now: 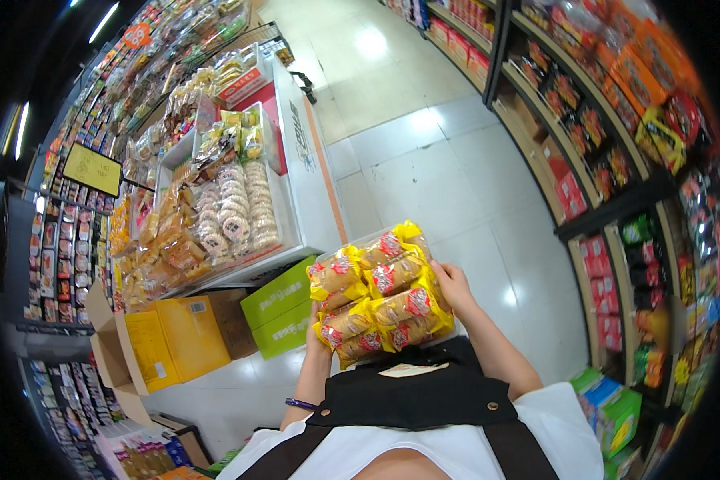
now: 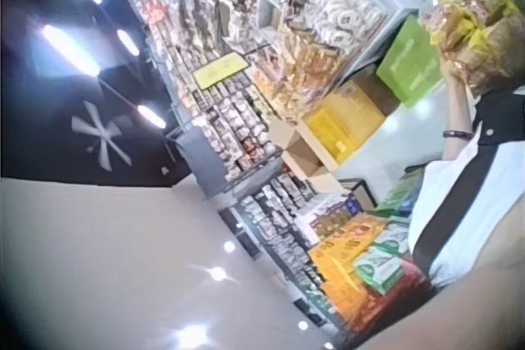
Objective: The person unpacks yellow-wrapped snack packs from a cardboard box and arranges them into a green tray on a supermarket shelf. They repeatedly transfer packs from the box to the tray, adjust the arrangement, and briefly handle a dark snack bag before returning to restocking.
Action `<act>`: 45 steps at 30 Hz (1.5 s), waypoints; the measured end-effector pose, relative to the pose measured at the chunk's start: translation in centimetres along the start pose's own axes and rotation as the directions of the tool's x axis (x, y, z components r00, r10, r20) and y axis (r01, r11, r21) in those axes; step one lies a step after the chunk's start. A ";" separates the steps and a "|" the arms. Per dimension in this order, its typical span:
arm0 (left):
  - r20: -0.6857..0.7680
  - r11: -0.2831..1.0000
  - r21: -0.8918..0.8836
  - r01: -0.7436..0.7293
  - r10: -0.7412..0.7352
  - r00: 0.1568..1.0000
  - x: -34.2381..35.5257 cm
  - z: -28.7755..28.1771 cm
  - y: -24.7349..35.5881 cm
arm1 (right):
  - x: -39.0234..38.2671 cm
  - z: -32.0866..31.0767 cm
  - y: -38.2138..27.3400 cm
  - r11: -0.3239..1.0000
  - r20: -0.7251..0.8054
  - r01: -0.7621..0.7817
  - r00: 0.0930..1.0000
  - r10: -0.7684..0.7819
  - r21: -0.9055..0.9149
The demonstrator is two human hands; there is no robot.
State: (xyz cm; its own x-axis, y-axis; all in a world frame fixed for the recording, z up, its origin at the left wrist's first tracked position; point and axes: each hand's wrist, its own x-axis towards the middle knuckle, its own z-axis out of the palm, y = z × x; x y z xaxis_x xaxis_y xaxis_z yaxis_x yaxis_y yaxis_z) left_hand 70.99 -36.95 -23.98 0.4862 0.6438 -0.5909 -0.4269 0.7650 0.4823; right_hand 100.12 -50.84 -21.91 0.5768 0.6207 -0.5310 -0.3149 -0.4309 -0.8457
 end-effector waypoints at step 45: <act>-0.655 0.547 -0.293 -0.785 0.483 0.581 56.8 33.1 38.6 | 75.4 36.7 -59.7 0.962 0.883 0.220 0.467 0.041 -0.161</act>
State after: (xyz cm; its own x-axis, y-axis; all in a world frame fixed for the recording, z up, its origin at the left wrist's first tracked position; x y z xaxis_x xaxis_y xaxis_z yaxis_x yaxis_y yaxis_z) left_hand 107.39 29.73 -17.48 -0.4233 0.7320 -0.5339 -0.8380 -0.0922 0.5379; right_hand 134.72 45.72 -13.36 -0.4090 0.8509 -0.3297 -0.0545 -0.3834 -0.9220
